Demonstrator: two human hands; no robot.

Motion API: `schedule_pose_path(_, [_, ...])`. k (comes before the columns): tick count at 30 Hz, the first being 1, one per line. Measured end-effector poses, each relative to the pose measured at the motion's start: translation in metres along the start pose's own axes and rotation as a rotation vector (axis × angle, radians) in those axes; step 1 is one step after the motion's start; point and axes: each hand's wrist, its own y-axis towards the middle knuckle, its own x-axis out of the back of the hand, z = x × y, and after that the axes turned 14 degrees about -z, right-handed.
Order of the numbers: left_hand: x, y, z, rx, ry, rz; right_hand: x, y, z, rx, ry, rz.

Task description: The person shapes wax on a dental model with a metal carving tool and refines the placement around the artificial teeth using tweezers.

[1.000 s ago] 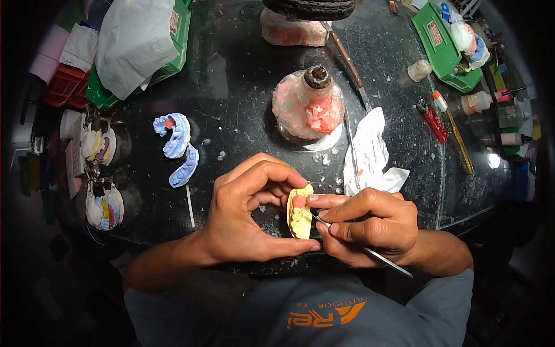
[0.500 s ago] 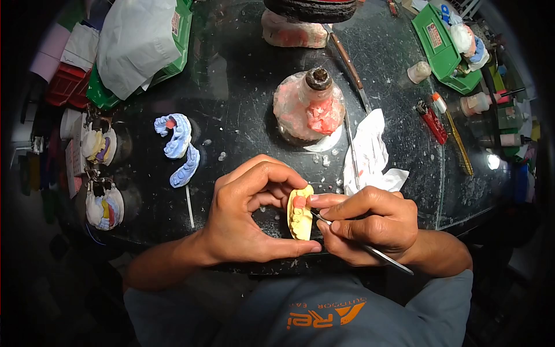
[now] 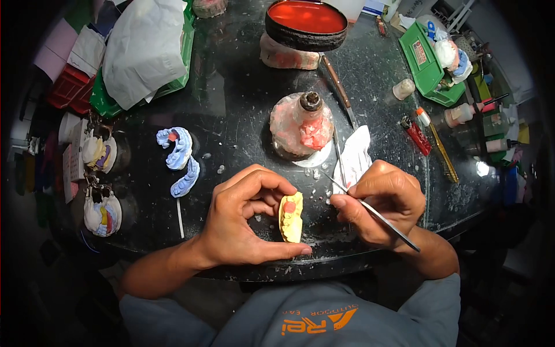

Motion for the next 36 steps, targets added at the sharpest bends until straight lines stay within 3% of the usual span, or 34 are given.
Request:
schedule_pose_path(2, [0.003,0.001,-0.001,-0.005,0.029,-0.02,0.006,0.0,0.0,-0.144,-0.016,-0.013])
schedule_pose_path(10, [0.01,0.007,-0.004,-0.058,0.064,-0.051,0.011,0.018,0.01,-0.391,0.277,-0.127])
schedule_pose_path(18, [0.012,0.009,-0.003,-0.076,0.091,-0.079,-0.008,0.053,0.025,-0.336,0.134,-0.117])
schedule_pose_path(36, [0.013,0.009,0.0,-0.069,0.039,-0.057,-0.011,0.042,0.013,-0.363,0.199,-0.148])
